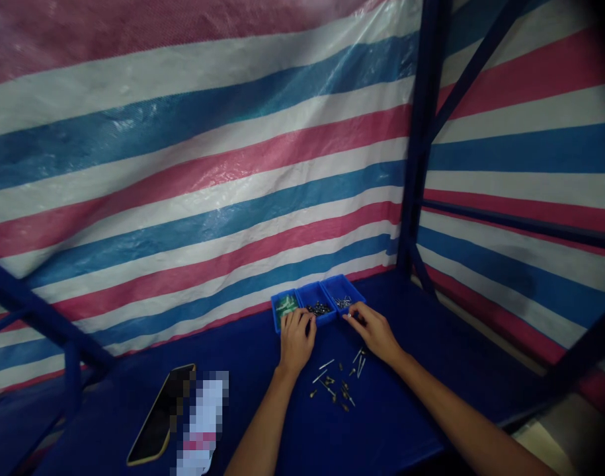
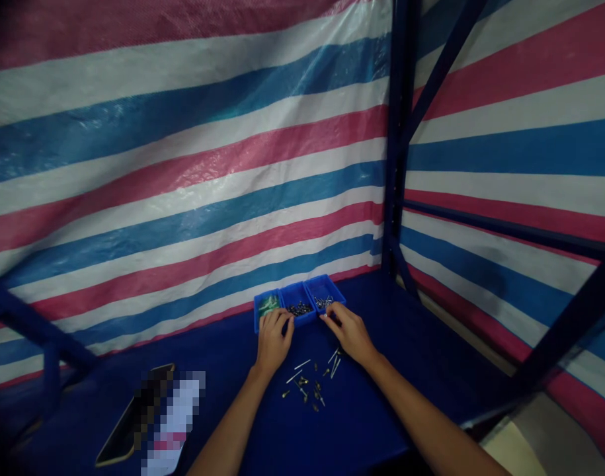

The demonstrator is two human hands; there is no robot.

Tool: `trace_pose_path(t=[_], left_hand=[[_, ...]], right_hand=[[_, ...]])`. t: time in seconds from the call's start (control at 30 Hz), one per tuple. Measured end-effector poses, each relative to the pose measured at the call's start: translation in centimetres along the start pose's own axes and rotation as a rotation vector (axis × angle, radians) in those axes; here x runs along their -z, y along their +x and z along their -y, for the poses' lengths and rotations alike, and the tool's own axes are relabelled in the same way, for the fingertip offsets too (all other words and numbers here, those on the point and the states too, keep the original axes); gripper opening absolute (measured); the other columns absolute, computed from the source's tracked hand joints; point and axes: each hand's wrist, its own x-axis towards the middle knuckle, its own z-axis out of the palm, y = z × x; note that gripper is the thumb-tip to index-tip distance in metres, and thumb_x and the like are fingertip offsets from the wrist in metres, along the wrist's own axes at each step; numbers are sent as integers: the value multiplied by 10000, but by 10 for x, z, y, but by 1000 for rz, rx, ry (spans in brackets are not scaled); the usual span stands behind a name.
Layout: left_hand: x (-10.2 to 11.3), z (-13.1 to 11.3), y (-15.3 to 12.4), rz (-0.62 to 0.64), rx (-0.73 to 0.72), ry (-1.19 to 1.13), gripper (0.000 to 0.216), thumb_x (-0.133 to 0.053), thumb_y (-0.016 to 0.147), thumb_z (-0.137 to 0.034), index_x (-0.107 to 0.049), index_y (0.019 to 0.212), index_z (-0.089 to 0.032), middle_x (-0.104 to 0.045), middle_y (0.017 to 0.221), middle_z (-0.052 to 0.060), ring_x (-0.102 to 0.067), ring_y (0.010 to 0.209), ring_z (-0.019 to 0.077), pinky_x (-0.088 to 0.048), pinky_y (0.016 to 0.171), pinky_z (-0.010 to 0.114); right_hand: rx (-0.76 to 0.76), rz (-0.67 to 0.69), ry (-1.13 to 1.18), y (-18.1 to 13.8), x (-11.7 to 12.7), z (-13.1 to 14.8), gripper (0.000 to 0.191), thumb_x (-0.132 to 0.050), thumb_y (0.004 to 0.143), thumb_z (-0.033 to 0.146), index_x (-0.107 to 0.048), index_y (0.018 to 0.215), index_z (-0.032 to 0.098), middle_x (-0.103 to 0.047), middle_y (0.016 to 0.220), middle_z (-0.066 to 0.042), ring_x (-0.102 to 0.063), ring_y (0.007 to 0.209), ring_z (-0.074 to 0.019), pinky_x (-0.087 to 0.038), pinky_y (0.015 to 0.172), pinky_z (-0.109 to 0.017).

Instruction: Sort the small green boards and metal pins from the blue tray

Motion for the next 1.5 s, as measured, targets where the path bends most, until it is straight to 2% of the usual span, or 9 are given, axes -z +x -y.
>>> trace_pose_path(t=[0.3, 0.6, 0.73, 0.87, 1.1, 1.2, 1.33, 1.4, 1.5], left_hand=[[0, 1, -1, 0, -3, 2, 170, -521, 1080, -229, -689, 1102, -234, -694, 1138, 76, -637, 1099, 243, -458, 969, 442], [0, 0, 0, -15, -6, 11, 176, -529, 1069, -219, -702, 1090, -240, -700, 1119, 74, -647, 1083, 240, -473, 961, 435], [1, -1, 1, -25, -11, 8, 179, -528, 1067, -225, -706, 1077, -238, -701, 1101, 77, -649, 1066, 239, -482, 952, 432], [1, -1, 0, -16, -7, 12, 169, -530, 1069, -221, -699, 1080, -234, -698, 1109, 73, -639, 1079, 235, -472, 974, 434], [0, 0, 0, -2, -7, 10, 157, -530, 1076, -227, -686, 1091, -229, -692, 1119, 71, -632, 1088, 237, -458, 978, 439], [0, 0, 0, 1, -3, 10, 162, -525, 1078, -229, -687, 1089, -230, -693, 1117, 71, -635, 1089, 238, -457, 983, 439], [0, 0, 0, 8, 4, 5, 167, -524, 1079, -236, -690, 1096, -231, -694, 1112, 71, -636, 1088, 239, -459, 976, 434], [0, 0, 0, 7, 2, 6, 166, -526, 1077, -231, -691, 1099, -230, -694, 1107, 72, -633, 1085, 238, -460, 971, 433], [0, 0, 0, 4, 1, 9, 169, -527, 1074, -219, -694, 1094, -234, -696, 1105, 72, -631, 1082, 237, -461, 967, 435]], right_hand=[[48, 9, 6, 1, -1, -8, 209, -539, 1085, 424, -666, 1067, 259, -709, 984, -35, -677, 771, -194, -539, 717, -302], [-4, 9, -3, 1, -1, -13, 330, -453, 1102, 449, -672, 1264, 262, -727, 1121, -90, -710, 790, -222, -593, 757, -359], [-51, -49, -31, 1, 2, -8, 302, -463, 1093, 464, -648, 1218, 261, -740, 1056, -77, -713, 797, -232, -601, 759, -355], [-12, 0, -12, 1, 5, -3, 336, -397, 1120, 433, -680, 1202, 272, -721, 1117, -88, -714, 803, -225, -603, 780, -358], [30, -25, -54, 3, 2, -9, 347, -423, 1113, 371, -707, 1298, 296, -687, 1296, -79, -695, 1156, -263, -562, 1016, -413], [-4, -11, -68, 2, 1, -5, 346, -454, 1097, 386, -673, 1347, 292, -653, 1352, -96, -714, 997, -240, -589, 910, -400], [4, 139, -20, -1, 0, 12, 285, -584, 1048, 454, -671, 1253, 276, -676, 1130, -67, -623, 724, -173, -558, 738, -333], [56, 315, -6, -3, 0, 21, 269, -680, 998, 489, -688, 1169, 282, -660, 1010, -23, -622, 767, -175, -531, 735, -303], [110, 483, -14, -4, -2, 29, 327, -776, 926, 533, -697, 1118, 281, -653, 1007, -13, -635, 926, -205, -511, 809, -298]])
